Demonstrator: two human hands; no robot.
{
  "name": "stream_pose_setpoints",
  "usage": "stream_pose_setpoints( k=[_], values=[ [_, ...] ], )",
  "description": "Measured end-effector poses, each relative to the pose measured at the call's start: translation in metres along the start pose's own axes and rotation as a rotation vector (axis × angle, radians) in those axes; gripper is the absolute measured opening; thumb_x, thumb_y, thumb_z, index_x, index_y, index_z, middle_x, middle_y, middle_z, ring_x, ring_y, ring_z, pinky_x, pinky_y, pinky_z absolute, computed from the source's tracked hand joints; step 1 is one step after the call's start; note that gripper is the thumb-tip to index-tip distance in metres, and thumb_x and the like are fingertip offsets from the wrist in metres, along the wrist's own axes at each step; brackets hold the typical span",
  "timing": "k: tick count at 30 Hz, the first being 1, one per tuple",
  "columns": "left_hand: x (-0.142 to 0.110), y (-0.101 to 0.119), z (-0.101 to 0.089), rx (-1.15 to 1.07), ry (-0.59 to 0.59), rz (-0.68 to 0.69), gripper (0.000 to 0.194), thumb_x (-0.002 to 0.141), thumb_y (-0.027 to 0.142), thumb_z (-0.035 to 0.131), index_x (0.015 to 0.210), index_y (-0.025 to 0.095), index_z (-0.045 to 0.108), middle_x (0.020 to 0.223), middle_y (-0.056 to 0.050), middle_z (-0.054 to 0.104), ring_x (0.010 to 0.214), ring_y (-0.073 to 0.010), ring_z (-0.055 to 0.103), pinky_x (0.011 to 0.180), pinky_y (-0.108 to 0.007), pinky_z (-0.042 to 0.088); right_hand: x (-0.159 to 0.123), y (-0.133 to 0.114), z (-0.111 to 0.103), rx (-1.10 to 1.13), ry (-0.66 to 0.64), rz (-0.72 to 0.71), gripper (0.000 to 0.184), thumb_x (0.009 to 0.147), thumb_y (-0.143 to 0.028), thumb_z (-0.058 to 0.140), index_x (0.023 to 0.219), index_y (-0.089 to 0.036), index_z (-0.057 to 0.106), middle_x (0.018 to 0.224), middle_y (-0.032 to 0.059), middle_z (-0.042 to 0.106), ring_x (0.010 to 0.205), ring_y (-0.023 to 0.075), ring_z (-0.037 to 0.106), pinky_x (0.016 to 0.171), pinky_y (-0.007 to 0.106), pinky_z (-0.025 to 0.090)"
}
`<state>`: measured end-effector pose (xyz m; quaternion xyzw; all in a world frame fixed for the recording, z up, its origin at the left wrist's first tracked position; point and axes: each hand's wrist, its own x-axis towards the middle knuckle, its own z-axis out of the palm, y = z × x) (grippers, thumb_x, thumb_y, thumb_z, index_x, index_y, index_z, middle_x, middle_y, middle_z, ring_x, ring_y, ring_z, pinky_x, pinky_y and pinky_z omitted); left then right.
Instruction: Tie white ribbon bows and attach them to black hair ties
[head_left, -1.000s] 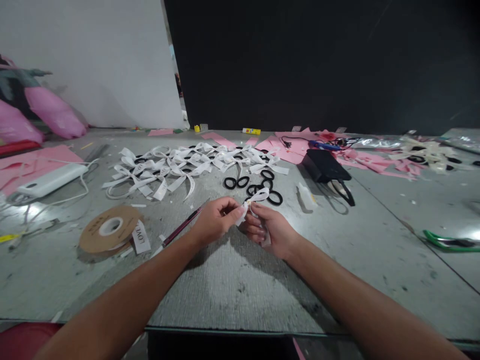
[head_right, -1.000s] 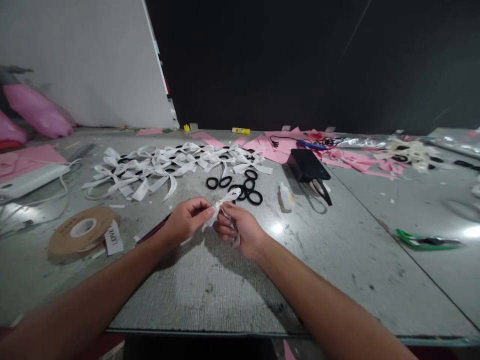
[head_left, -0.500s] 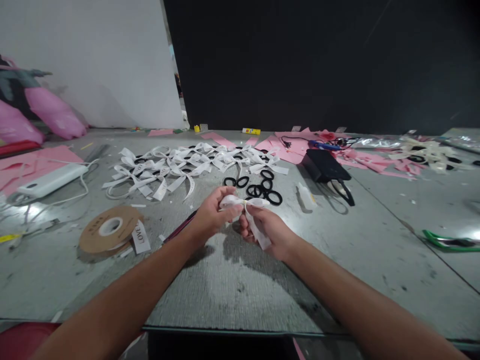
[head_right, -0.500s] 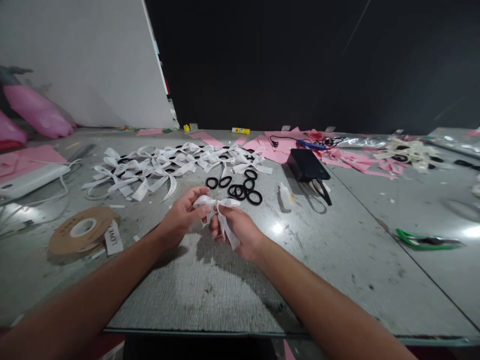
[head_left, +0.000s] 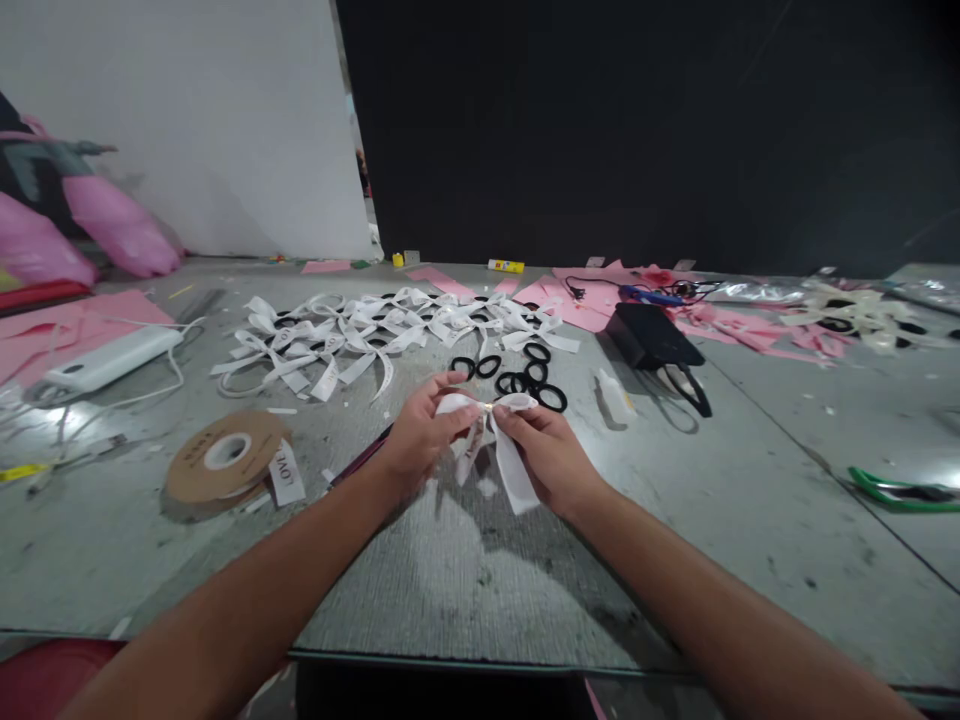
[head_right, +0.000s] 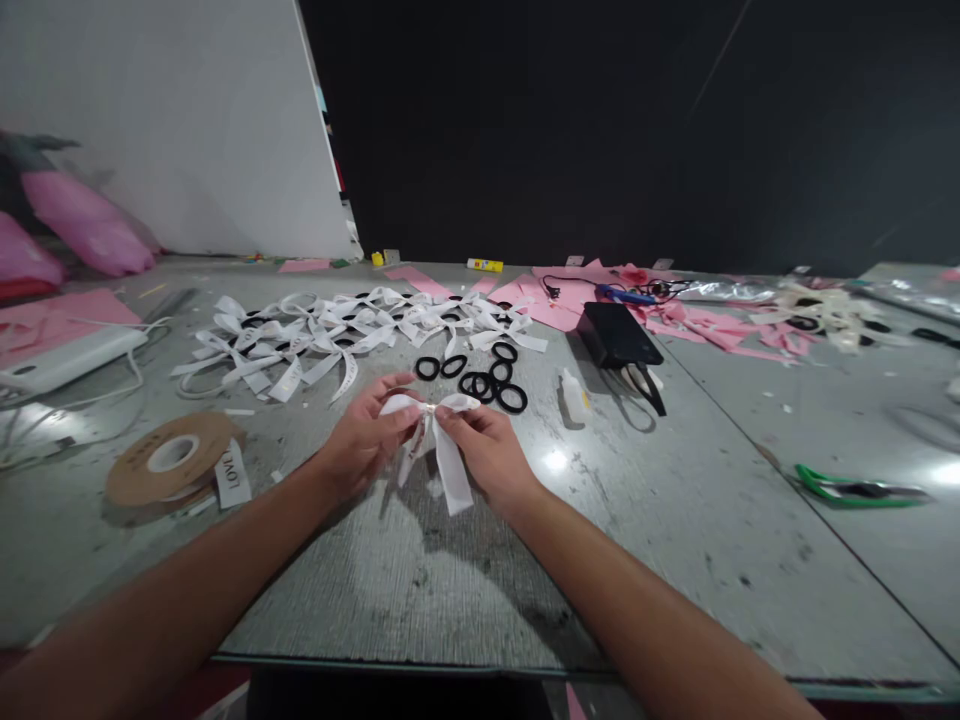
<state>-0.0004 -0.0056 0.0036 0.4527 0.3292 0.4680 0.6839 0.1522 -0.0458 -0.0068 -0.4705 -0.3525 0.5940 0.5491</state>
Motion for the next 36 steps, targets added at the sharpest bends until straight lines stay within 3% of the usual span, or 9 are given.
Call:
stream_pose_setpoints(
  k=[3,7,12,16,26,29,32,36],
  values=[
    [-0.001,-0.003,0.003,-0.109,0.011,-0.111,0.063,0.063,0.025,0.084,0.116,0.019,0.05,0.082,0.001,0.065,0.067,-0.0121,0.061,0.067,-0.027,0.049,0.001,0.003,-0.001,0.021,-0.014,-0.038,0.029,0.07,-0.044,0.08,0.081,-0.019,0.07,0.071,0.0009,0.067,0.06,0.0146,0.057,0.057,0.028,0.043],
    [0.0,-0.01,0.001,-0.06,-0.044,-0.181,0.055,0.06,0.027,0.087,0.105,0.016,0.058,0.074,0.001,0.065,0.062,-0.012,0.06,0.063,-0.026,0.048,0.001,0.004,-0.002,0.026,-0.023,-0.073,0.025,0.071,-0.04,0.081,0.084,-0.02,0.071,0.073,-0.0001,0.069,0.065,0.0145,0.06,0.063,0.028,0.046],
    [0.001,-0.011,-0.001,-0.023,-0.014,-0.112,0.045,0.059,0.031,0.087,0.095,0.016,0.065,0.075,0.001,0.066,0.064,-0.0116,0.059,0.063,-0.025,0.046,0.002,0.002,-0.003,0.001,-0.09,-0.093,0.032,0.068,-0.038,0.082,0.093,-0.021,0.071,0.085,0.0021,0.072,0.076,0.0176,0.064,0.072,0.032,0.049],
    [0.0,-0.009,0.001,0.046,-0.026,-0.115,0.036,0.061,0.036,0.086,0.08,0.012,0.066,0.068,0.001,0.063,0.061,-0.0103,0.054,0.061,-0.025,0.043,0.002,0.0,-0.002,-0.151,-0.001,-0.193,0.025,0.068,-0.033,0.079,0.088,-0.021,0.07,0.08,0.0003,0.068,0.073,0.0161,0.06,0.071,0.031,0.047],
    [-0.002,-0.012,0.005,0.083,-0.046,-0.117,0.037,0.061,0.04,0.084,0.075,0.015,0.06,0.066,0.003,0.057,0.062,-0.0107,0.051,0.062,-0.025,0.042,0.0,-0.001,-0.002,-0.419,0.078,-0.279,0.018,0.07,-0.03,0.073,0.078,-0.021,0.061,0.069,-0.0021,0.055,0.063,0.015,0.048,0.059,0.029,0.039],
    [-0.004,-0.01,0.004,0.222,-0.042,-0.072,0.032,0.071,0.042,0.076,0.077,0.015,0.06,0.069,0.001,0.059,0.064,-0.0125,0.053,0.063,-0.027,0.043,0.0,-0.002,0.0,-0.403,0.015,-0.277,0.019,0.069,-0.027,0.074,0.077,-0.021,0.057,0.067,-0.0044,0.047,0.063,0.0136,0.045,0.06,0.028,0.04],
    [-0.004,-0.008,0.004,0.284,-0.048,-0.035,0.03,0.079,0.043,0.068,0.083,0.015,0.061,0.079,-0.003,0.063,0.075,-0.0158,0.059,0.073,-0.03,0.046,0.0,-0.001,0.001,-0.351,-0.064,-0.249,0.022,0.068,-0.024,0.073,0.08,-0.021,0.056,0.071,-0.0041,0.05,0.068,0.0141,0.05,0.066,0.03,0.043],
    [-0.003,-0.008,0.001,0.4,0.04,0.066,0.026,0.078,0.039,0.069,0.085,0.017,0.058,0.079,-0.001,0.062,0.075,-0.0154,0.058,0.072,-0.029,0.046,-0.002,-0.001,0.001,-0.208,-0.11,-0.187,0.025,0.07,-0.027,0.073,0.09,-0.023,0.059,0.072,-0.0041,0.055,0.064,0.0129,0.05,0.062,0.027,0.039]
  ],
)
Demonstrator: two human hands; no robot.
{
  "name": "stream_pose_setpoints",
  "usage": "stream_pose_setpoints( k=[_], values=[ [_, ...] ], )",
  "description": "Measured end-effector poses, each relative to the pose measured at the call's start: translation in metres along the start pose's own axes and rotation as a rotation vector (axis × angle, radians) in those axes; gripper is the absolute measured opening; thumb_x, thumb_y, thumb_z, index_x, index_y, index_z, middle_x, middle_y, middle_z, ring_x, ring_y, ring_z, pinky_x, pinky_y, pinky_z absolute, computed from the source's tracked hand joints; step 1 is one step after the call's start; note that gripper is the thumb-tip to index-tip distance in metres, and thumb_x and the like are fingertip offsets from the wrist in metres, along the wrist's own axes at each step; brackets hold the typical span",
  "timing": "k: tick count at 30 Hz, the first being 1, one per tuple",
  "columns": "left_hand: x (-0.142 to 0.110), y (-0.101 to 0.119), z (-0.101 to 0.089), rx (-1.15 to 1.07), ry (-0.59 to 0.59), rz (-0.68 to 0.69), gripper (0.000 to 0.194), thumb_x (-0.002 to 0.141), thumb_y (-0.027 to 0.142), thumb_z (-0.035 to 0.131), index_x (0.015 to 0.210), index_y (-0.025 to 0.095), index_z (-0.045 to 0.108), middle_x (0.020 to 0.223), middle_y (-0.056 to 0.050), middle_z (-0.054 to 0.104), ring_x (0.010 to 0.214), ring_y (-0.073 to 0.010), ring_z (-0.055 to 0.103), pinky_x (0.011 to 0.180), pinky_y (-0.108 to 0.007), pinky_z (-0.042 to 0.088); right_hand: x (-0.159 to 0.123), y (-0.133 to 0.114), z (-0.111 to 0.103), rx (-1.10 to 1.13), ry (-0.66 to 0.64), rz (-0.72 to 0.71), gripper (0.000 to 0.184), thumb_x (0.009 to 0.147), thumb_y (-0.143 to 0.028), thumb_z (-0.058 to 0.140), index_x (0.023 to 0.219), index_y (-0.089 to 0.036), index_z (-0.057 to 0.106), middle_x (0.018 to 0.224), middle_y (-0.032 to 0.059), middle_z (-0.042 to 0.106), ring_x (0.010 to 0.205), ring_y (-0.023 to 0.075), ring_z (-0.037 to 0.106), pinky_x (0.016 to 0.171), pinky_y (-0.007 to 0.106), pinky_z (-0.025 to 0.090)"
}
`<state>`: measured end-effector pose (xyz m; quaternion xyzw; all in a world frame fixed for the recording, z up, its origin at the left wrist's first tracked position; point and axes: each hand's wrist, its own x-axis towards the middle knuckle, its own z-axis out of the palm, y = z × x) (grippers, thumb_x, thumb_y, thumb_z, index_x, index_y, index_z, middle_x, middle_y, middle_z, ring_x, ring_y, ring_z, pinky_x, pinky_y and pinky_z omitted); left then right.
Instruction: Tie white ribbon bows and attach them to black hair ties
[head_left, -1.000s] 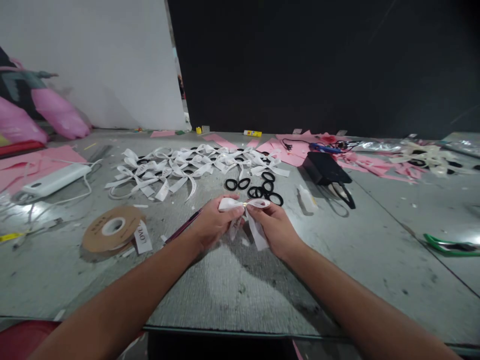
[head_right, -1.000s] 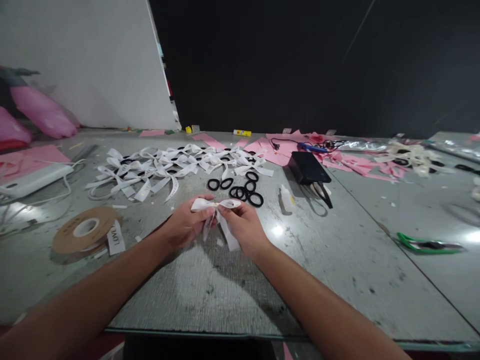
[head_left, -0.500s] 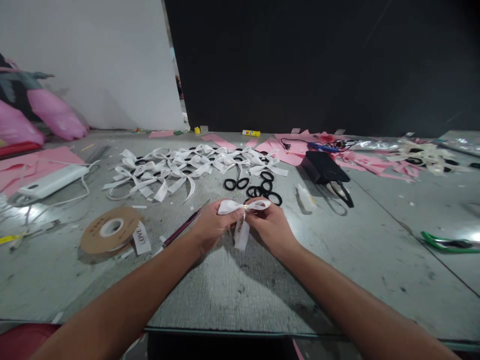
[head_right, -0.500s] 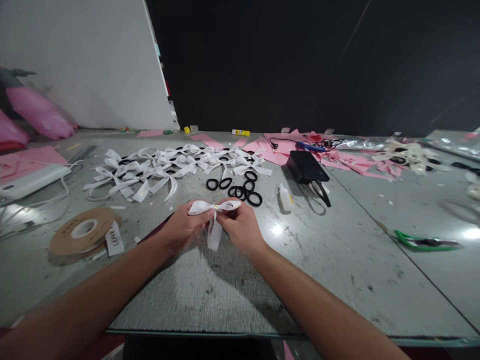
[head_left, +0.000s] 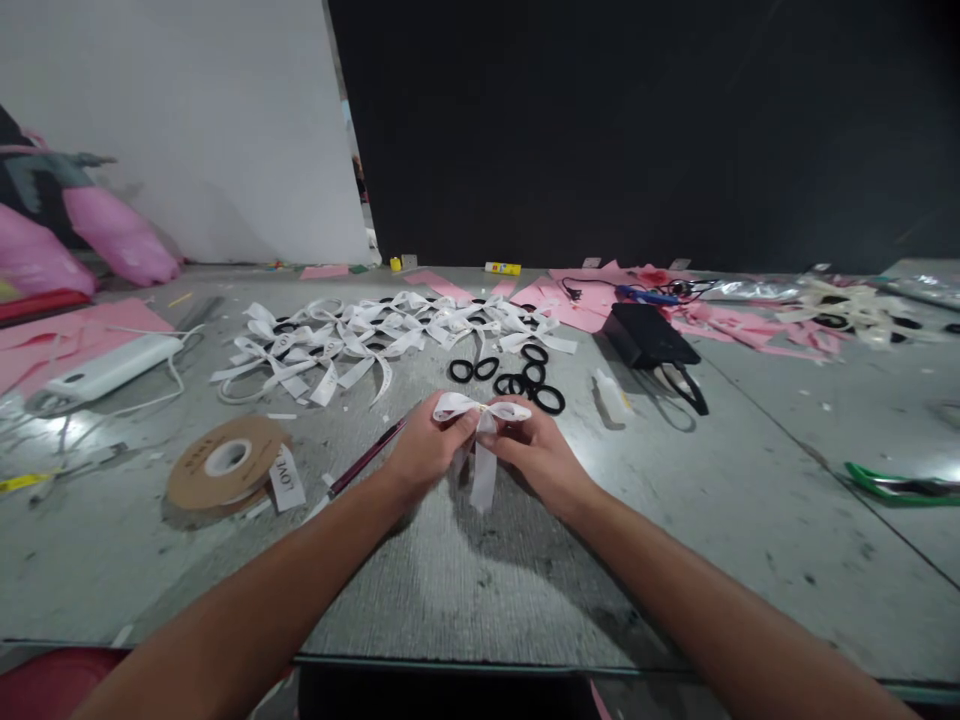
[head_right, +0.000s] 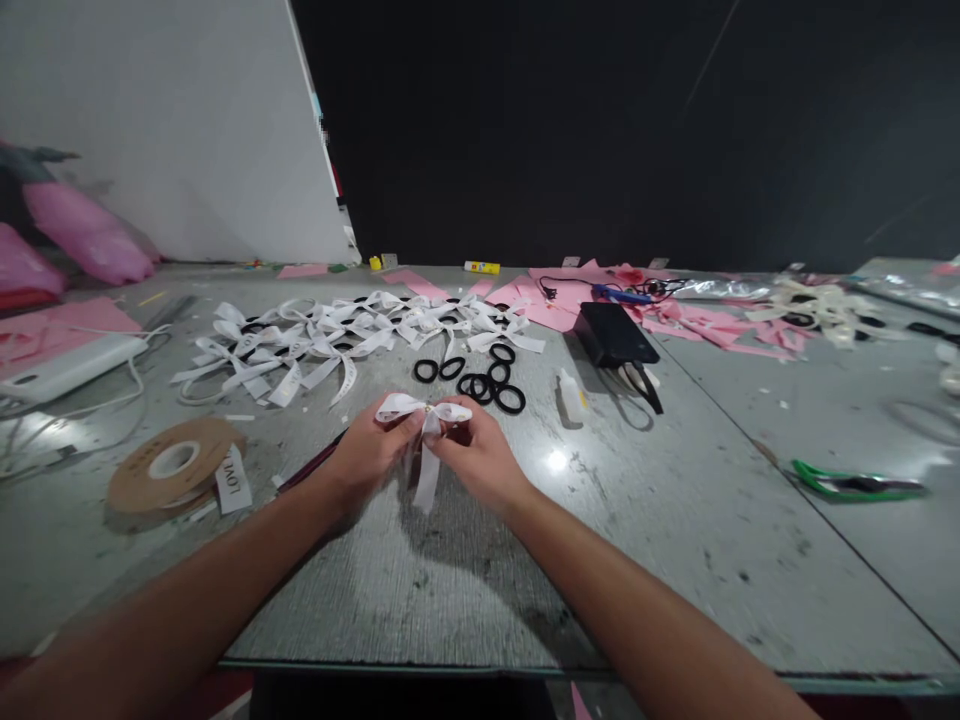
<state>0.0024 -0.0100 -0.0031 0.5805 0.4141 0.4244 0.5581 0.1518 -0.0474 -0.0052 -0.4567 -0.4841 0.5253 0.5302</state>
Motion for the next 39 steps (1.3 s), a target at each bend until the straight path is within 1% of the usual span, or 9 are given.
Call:
stream_pose_setpoints(
  k=[4,12,17,22,26,29,32,35,39],
  values=[
    [0.001,-0.002,0.0,-0.021,0.037,0.012,0.037,0.069,0.03,0.078,0.098,0.019,0.056,0.078,0.002,0.061,0.071,-0.0129,0.056,0.067,-0.025,0.044,0.0,0.002,-0.001,0.069,0.043,0.085,0.029,0.074,-0.04,0.075,0.095,-0.023,0.065,0.064,-0.0054,0.053,0.054,0.0108,0.041,0.051,0.026,0.03],
    [-0.001,0.003,0.001,-0.167,-0.078,-0.101,0.058,0.06,0.028,0.085,0.108,0.019,0.053,0.077,0.003,0.062,0.069,-0.0127,0.058,0.066,-0.024,0.044,0.003,0.0,-0.006,-0.042,0.053,0.012,0.028,0.07,-0.038,0.08,0.093,-0.022,0.074,0.081,0.0014,0.069,0.07,0.0155,0.056,0.068,0.031,0.041],
    [0.001,0.006,-0.003,-0.103,-0.162,-0.133,0.056,0.058,0.021,0.083,0.106,0.018,0.055,0.078,0.001,0.065,0.069,-0.0132,0.06,0.066,-0.025,0.044,0.003,-0.018,-0.018,-0.319,-0.084,-0.057,0.021,0.073,-0.036,0.076,0.09,-0.023,0.076,0.078,0.0014,0.069,0.065,0.015,0.053,0.062,0.03,0.039],
    [0.004,0.005,-0.008,-0.041,-0.168,-0.108,0.055,0.063,0.019,0.081,0.111,0.017,0.054,0.074,0.002,0.064,0.066,-0.0117,0.059,0.065,-0.024,0.043,0.006,-0.022,-0.031,-0.275,-0.163,0.063,0.035,0.081,-0.048,0.067,0.103,-0.021,0.074,0.072,0.003,0.064,0.059,0.0152,0.053,0.051,0.027,0.037],
    [0.005,0.001,-0.007,-0.105,-0.239,-0.123,0.057,0.059,0.015,0.082,0.108,0.017,0.052,0.085,-0.004,0.07,0.076,-0.0158,0.065,0.071,-0.027,0.048,0.006,-0.013,-0.025,-0.485,-0.219,-0.124,0.027,0.079,-0.046,0.071,0.09,-0.021,0.072,0.073,0.0011,0.063,0.063,0.0145,0.052,0.056,0.027,0.036],
    [0.005,-0.004,-0.005,-0.117,-0.284,-0.127,0.058,0.059,0.015,0.083,0.109,0.017,0.053,0.089,-0.005,0.071,0.081,-0.0176,0.066,0.074,-0.029,0.05,0.005,-0.005,-0.016,-0.609,-0.142,-0.216,0.025,0.086,-0.042,0.064,0.073,-0.02,0.066,0.065,-0.0009,0.058,0.06,0.0137,0.048,0.058,0.027,0.032],
    [0.003,-0.005,-0.003,-0.078,-0.315,-0.092,0.049,0.065,0.02,0.081,0.107,0.017,0.056,0.093,-0.007,0.07,0.085,-0.0179,0.066,0.075,-0.029,0.05,0.006,0.0,-0.013,-0.586,-0.076,-0.255,0.03,0.093,-0.04,0.052,0.073,-0.02,0.063,0.065,-0.0007,0.057,0.062,0.0148,0.049,0.06,0.028,0.032],
    [0.002,-0.003,-0.002,-0.007,-0.3,-0.09,0.045,0.071,0.028,0.077,0.111,0.017,0.06,0.094,-0.007,0.069,0.072,-0.0145,0.062,0.062,-0.025,0.048,0.008,0.001,-0.014,-0.499,-0.051,-0.261,0.029,0.094,-0.043,0.05,0.079,-0.021,0.061,0.069,-0.0008,0.056,0.064,0.0146,0.049,0.06,0.027,0.034],
    [0.002,-0.003,-0.003,0.101,-0.248,-0.102,0.036,0.079,0.043,0.069,0.103,0.016,0.066,0.068,0.001,0.06,0.045,-0.0082,0.042,0.044,-0.022,0.031,0.009,0.002,-0.016,-0.243,-0.016,-0.127,0.029,0.09,-0.051,0.055,0.081,-0.023,0.055,0.062,-0.0049,0.048,0.053,0.0114,0.042,0.052,0.025,0.033]
  ],
)
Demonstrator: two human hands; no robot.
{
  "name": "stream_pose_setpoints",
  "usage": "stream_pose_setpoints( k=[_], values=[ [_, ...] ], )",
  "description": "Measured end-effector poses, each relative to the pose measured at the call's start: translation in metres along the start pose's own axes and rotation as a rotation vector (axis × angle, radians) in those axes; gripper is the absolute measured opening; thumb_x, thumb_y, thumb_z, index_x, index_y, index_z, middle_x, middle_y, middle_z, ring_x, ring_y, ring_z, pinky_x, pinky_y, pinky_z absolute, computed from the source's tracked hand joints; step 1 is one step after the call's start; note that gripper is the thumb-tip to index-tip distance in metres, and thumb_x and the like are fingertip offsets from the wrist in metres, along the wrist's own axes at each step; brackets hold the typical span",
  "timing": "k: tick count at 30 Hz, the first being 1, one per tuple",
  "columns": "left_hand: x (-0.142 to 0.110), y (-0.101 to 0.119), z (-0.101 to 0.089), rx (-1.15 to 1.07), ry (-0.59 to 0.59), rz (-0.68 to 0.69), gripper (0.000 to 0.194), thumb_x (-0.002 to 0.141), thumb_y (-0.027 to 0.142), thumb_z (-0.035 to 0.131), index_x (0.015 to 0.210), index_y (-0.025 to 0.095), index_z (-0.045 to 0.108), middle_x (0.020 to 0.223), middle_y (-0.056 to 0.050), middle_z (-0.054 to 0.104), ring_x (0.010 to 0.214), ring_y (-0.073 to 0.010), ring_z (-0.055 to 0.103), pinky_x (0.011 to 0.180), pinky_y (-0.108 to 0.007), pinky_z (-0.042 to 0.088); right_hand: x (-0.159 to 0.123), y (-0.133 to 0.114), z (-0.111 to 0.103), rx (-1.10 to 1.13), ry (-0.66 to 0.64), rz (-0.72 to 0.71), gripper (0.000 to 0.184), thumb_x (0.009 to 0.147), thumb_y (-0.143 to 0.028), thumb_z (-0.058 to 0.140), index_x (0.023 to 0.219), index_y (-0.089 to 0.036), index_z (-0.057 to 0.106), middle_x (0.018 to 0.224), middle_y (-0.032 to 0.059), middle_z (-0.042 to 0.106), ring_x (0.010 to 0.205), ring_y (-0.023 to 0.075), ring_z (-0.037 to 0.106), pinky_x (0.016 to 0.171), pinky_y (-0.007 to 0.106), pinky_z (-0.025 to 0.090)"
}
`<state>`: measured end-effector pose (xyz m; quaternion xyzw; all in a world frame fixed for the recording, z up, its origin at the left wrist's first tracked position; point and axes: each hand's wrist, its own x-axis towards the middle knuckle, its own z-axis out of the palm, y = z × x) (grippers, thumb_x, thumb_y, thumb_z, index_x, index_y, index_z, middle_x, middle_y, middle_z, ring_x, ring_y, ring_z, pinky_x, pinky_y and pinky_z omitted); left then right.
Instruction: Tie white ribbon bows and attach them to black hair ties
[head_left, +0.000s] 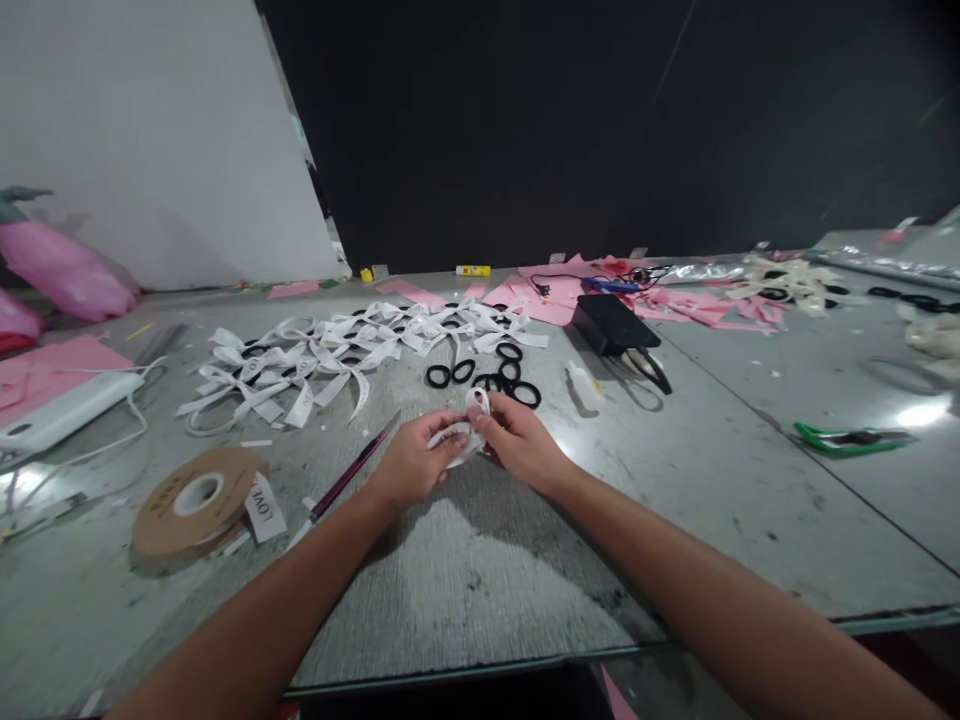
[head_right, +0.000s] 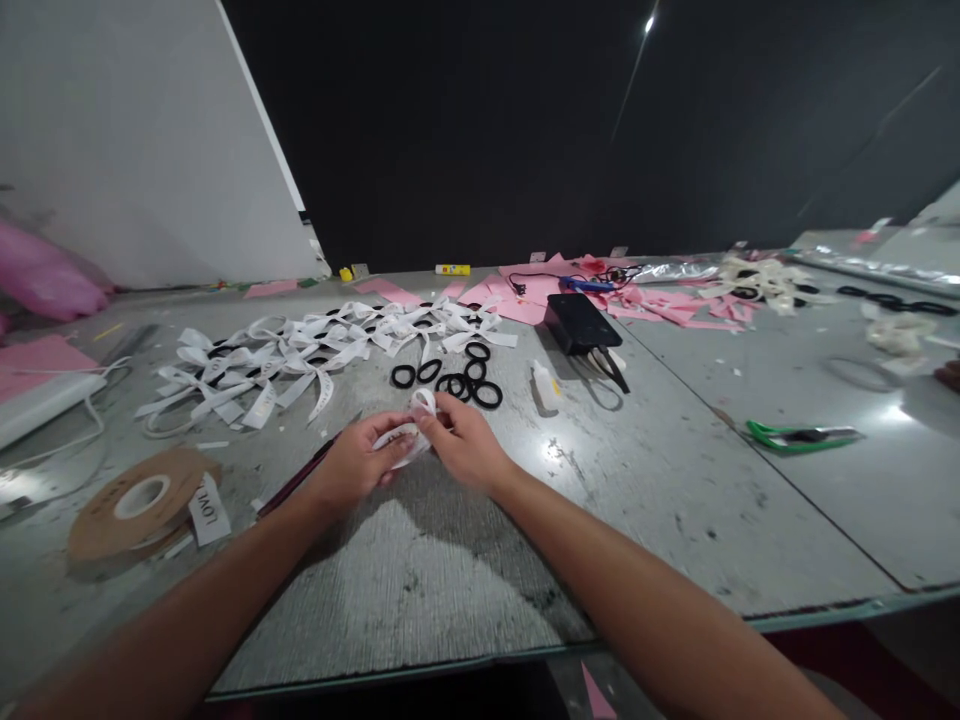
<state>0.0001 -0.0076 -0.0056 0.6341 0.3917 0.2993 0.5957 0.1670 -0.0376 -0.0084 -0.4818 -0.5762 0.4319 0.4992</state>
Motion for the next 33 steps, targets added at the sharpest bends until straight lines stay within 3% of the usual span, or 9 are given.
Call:
stream_pose_setpoints(
  k=[2,5,12,17,24,28,30,33],
  values=[
    [0.001,-0.002,-0.001,0.03,0.036,0.003,0.034,0.081,0.049,0.065,0.091,0.016,0.067,0.056,0.004,0.053,0.042,-0.0078,0.037,0.043,-0.022,0.027,0.001,0.001,0.001,0.093,0.032,0.053,0.032,0.088,-0.054,0.056,0.079,-0.024,0.052,0.058,-0.0065,0.046,0.048,0.0104,0.04,0.047,0.024,0.032],
    [0.001,-0.006,-0.002,0.022,0.086,-0.016,0.036,0.083,0.053,0.061,0.084,0.017,0.064,0.055,0.003,0.052,0.043,-0.0078,0.037,0.042,-0.021,0.025,0.002,0.002,0.002,0.114,0.107,0.085,0.037,0.089,-0.059,0.053,0.075,-0.024,0.049,0.054,-0.0063,0.047,0.044,0.0108,0.042,0.043,0.024,0.031],
    [0.002,-0.006,0.002,0.009,0.119,-0.038,0.035,0.08,0.053,0.061,0.073,0.019,0.053,0.049,0.005,0.046,0.04,-0.0078,0.037,0.04,-0.019,0.027,0.006,0.005,-0.002,-0.132,0.268,0.007,0.045,0.091,-0.061,0.046,0.067,-0.023,0.048,0.053,-0.0031,0.051,0.047,0.0123,0.047,0.049,0.026,0.035],
    [0.003,-0.004,0.001,-0.062,0.164,-0.03,0.036,0.075,0.053,0.064,0.071,0.019,0.05,0.05,0.006,0.045,0.04,-0.0066,0.037,0.039,-0.018,0.029,0.007,0.004,-0.007,-0.371,0.298,-0.091,0.046,0.092,-0.057,0.044,0.062,-0.022,0.046,0.049,-0.0022,0.049,0.049,0.0133,0.046,0.051,0.026,0.033],
    [0.004,-0.003,0.0,-0.055,0.149,0.004,0.036,0.074,0.052,0.064,0.07,0.019,0.05,0.047,0.006,0.044,0.039,-0.0065,0.036,0.038,-0.018,0.028,0.01,0.001,-0.014,-0.436,0.288,-0.116,0.048,0.092,-0.058,0.046,0.06,-0.022,0.042,0.047,-0.0022,0.046,0.048,0.0132,0.046,0.049,0.026,0.031],
    [0.003,0.001,0.0,-0.062,0.155,0.046,0.035,0.077,0.051,0.064,0.071,0.018,0.052,0.046,0.006,0.044,0.038,-0.0059,0.036,0.037,-0.017,0.027,0.012,0.0,-0.014,-0.15,0.243,-0.039,0.05,0.084,-0.066,0.054,0.063,-0.021,0.048,0.048,-0.0048,0.043,0.041,0.0106,0.042,0.044,0.025,0.031],
    [0.003,0.002,0.001,-0.115,0.183,0.049,0.034,0.078,0.05,0.064,0.075,0.018,0.055,0.047,0.007,0.044,0.038,-0.0058,0.036,0.037,-0.018,0.027,0.012,-0.002,-0.011,0.157,0.185,0.051,0.05,0.08,-0.071,0.056,0.077,-0.021,0.057,0.052,-0.0057,0.045,0.039,0.0096,0.04,0.042,0.025,0.031],
    [0.004,0.001,0.004,-0.214,0.253,0.045,0.033,0.077,0.047,0.066,0.086,0.017,0.057,0.051,0.007,0.047,0.039,-0.0066,0.038,0.038,-0.018,0.031,0.011,-0.002,-0.002,0.549,0.082,0.164,0.059,0.075,-0.074,0.058,0.102,-0.021,0.06,0.066,-0.0021,0.056,0.048,0.012,0.05,0.047,0.026,0.04]
  ],
)
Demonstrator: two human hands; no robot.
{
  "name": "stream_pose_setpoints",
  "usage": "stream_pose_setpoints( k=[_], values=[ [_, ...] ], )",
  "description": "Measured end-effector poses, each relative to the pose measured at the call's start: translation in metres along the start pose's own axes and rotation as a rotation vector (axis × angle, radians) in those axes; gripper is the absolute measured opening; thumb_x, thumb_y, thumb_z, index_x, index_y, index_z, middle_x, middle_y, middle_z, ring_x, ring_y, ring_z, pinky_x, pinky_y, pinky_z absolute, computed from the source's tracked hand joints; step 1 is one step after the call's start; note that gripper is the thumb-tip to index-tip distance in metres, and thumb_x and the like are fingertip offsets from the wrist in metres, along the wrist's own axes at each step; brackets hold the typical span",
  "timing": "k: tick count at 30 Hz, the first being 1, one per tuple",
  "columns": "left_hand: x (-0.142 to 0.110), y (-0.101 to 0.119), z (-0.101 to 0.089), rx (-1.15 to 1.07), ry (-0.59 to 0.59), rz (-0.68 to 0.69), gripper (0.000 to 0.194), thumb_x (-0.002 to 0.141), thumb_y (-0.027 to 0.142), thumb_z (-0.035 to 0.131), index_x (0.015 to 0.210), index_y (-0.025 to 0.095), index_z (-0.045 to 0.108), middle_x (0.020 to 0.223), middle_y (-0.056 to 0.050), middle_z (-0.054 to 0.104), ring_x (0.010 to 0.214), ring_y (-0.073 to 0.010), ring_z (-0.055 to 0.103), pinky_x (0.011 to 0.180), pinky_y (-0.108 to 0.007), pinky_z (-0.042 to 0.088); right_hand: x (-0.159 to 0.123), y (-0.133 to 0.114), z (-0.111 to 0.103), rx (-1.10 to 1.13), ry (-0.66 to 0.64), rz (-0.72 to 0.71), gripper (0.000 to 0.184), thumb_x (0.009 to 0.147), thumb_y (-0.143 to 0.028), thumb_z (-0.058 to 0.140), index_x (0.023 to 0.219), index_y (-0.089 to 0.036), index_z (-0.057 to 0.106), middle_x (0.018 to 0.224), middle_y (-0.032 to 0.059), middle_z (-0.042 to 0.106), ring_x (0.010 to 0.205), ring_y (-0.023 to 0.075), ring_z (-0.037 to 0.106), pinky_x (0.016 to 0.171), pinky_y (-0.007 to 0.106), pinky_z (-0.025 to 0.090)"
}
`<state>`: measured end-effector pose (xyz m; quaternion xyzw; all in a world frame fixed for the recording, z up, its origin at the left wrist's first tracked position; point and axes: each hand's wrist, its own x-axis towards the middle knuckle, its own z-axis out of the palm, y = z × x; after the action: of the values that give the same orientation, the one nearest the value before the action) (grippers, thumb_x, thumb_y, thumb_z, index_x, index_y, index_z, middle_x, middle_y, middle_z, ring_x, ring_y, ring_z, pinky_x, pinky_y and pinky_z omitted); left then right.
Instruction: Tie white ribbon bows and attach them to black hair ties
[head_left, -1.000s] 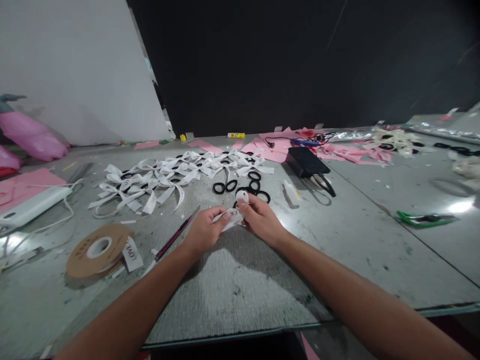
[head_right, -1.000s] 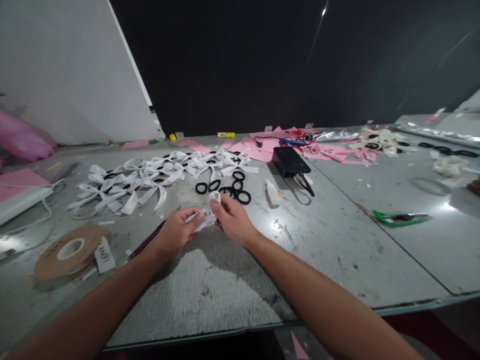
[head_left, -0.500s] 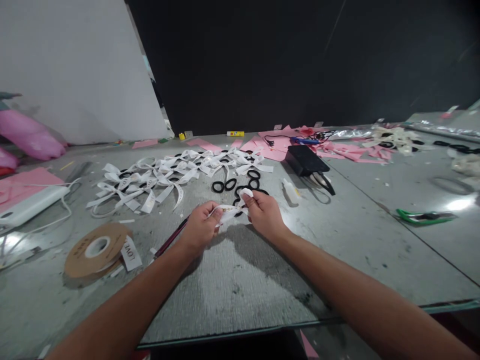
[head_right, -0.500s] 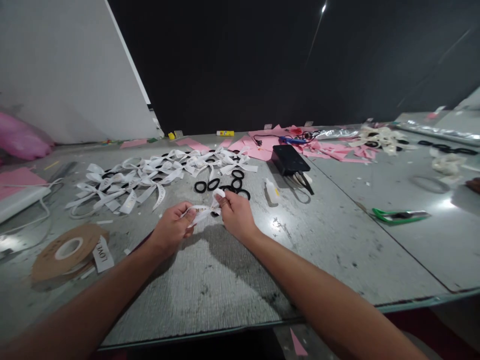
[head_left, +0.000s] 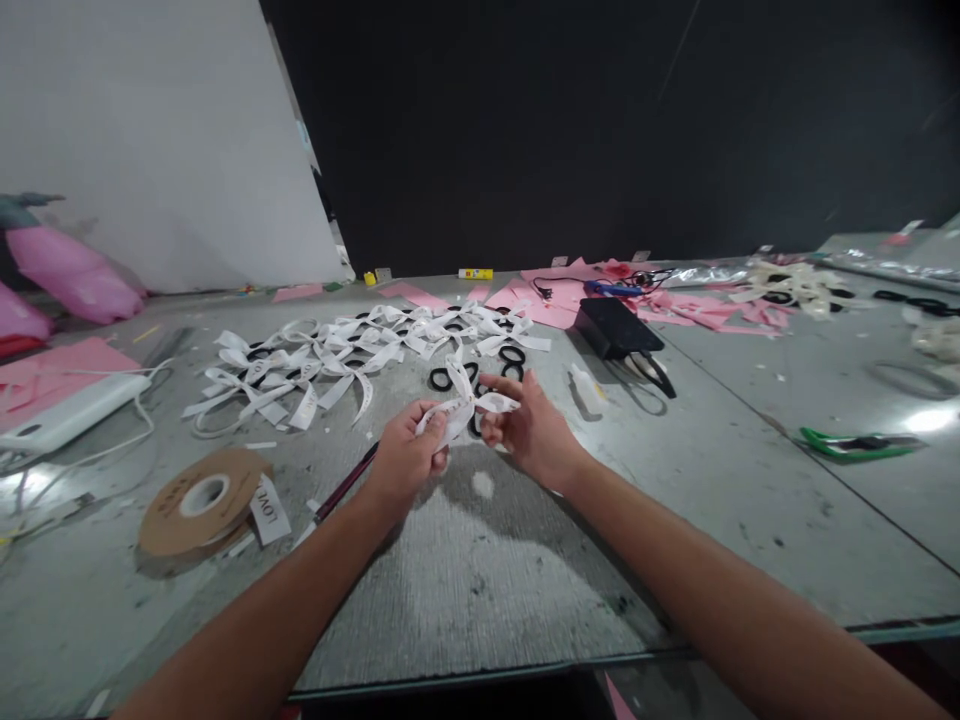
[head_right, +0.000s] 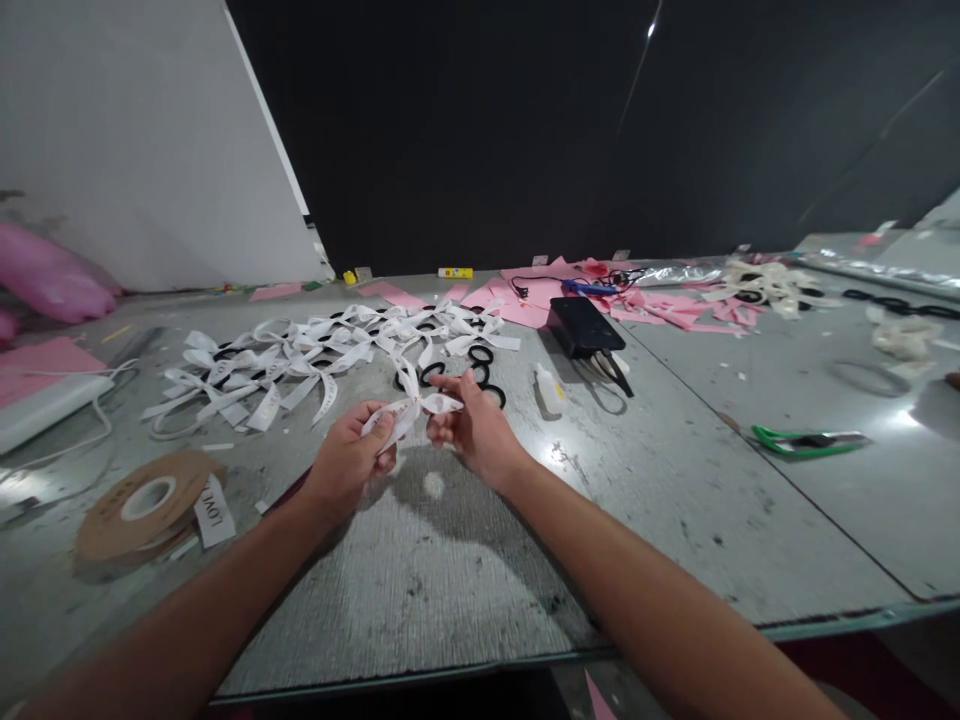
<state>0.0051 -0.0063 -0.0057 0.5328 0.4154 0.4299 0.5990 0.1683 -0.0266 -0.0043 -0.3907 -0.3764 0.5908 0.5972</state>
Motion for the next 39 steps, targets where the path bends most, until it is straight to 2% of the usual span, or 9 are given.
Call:
stream_pose_setpoints(
  k=[4,7,11,15,18,23,28,35,39],
  values=[
    [-0.002,-0.003,0.003,-0.073,0.006,-0.037,0.037,0.072,0.041,0.073,0.094,0.017,0.056,0.064,0.002,0.062,0.049,-0.01,0.052,0.046,-0.021,0.041,-0.001,0.012,0.007,-0.065,-0.019,-0.038,0.047,0.069,-0.057,0.077,0.095,-0.02,0.065,0.079,0.0002,0.062,0.062,0.012,0.055,0.058,0.026,0.046],
    [-0.005,0.0,0.005,-0.098,-0.117,-0.06,0.036,0.069,0.034,0.076,0.095,0.016,0.058,0.073,-0.001,0.067,0.061,-0.0133,0.06,0.06,-0.025,0.049,-0.001,0.017,0.006,-0.146,0.078,-0.088,0.037,0.074,-0.053,0.074,0.085,-0.019,0.066,0.073,-0.001,0.062,0.06,0.012,0.053,0.057,0.027,0.044],
    [-0.008,0.005,0.006,-0.037,-0.236,-0.03,0.033,0.072,0.035,0.076,0.097,0.015,0.067,0.091,-0.008,0.071,0.078,-0.0173,0.065,0.073,-0.028,0.05,-0.003,0.011,0.003,-0.142,0.124,-0.049,0.036,0.075,-0.053,0.072,0.079,-0.019,0.065,0.068,-0.0009,0.063,0.057,0.0131,0.054,0.053,0.026,0.042],
    [-0.004,0.002,0.004,-0.042,-0.095,-0.01,0.037,0.072,0.044,0.075,0.093,0.014,0.068,0.083,-0.006,0.07,0.073,-0.0165,0.062,0.068,-0.027,0.05,-0.008,0.007,0.006,-0.146,0.037,0.022,0.034,0.071,-0.048,0.077,0.082,-0.019,0.065,0.069,-0.0012,0.064,0.058,0.0139,0.056,0.053,0.027,0.043],
    [-0.001,0.0,0.002,-0.023,-0.016,0.027,0.032,0.07,0.044,0.075,0.08,0.015,0.066,0.07,-0.002,0.065,0.064,-0.0136,0.058,0.062,-0.025,0.048,-0.009,0.007,0.009,-0.182,0.026,-0.042,0.033,0.071,-0.046,0.077,0.088,-0.02,0.064,0.071,-0.0025,0.062,0.062,0.0135,0.056,0.058,0.026,0.043],
    [0.0,0.001,0.002,0.006,-0.012,0.039,0.029,0.069,0.042,0.074,0.076,0.016,0.064,0.07,-0.001,0.065,0.064,-0.0137,0.057,0.062,-0.025,0.048,-0.005,0.009,0.005,-0.253,0.136,-0.126,0.03,0.077,-0.045,0.069,0.094,-0.022,0.062,0.065,-0.0062,0.052,0.058,0.0114,0.049,0.055,0.026,0.04],
    [-0.001,-0.001,0.001,0.052,0.035,0.092,0.023,0.071,0.038,0.071,0.076,0.017,0.063,0.073,-0.001,0.066,0.066,-0.0154,0.058,0.063,-0.026,0.047,-0.003,0.013,0.001,-0.287,0.13,-0.17,0.03,0.078,-0.037,0.068,0.103,-0.023,0.06,0.07,-0.0065,0.049,0.062,0.0121,0.051,0.058,0.026,0.043],
    [-0.004,0.0,-0.007,0.426,-0.025,0.367,0.01,0.081,0.029,0.065,0.079,0.019,0.066,0.076,-0.003,0.063,0.073,-0.0172,0.055,0.068,-0.026,0.042,-0.003,0.013,0.002,-0.284,0.173,-0.119,0.028,0.074,-0.029,0.064,0.101,-0.023,0.059,0.073,-0.005,0.053,0.06,0.0126,0.05,0.055,0.027,0.044],
    [-0.006,0.002,-0.007,0.534,-0.02,0.463,0.007,0.083,0.024,0.063,0.08,0.02,0.066,0.079,-0.003,0.063,0.076,-0.0177,0.056,0.073,-0.027,0.04,-0.003,0.012,0.0,-0.56,0.213,-0.215,0.026,0.076,-0.032,0.065,0.1,-0.022,0.059,0.074,-0.0031,0.053,0.06,0.0145,0.052,0.055,0.029,0.045]
  ],
)
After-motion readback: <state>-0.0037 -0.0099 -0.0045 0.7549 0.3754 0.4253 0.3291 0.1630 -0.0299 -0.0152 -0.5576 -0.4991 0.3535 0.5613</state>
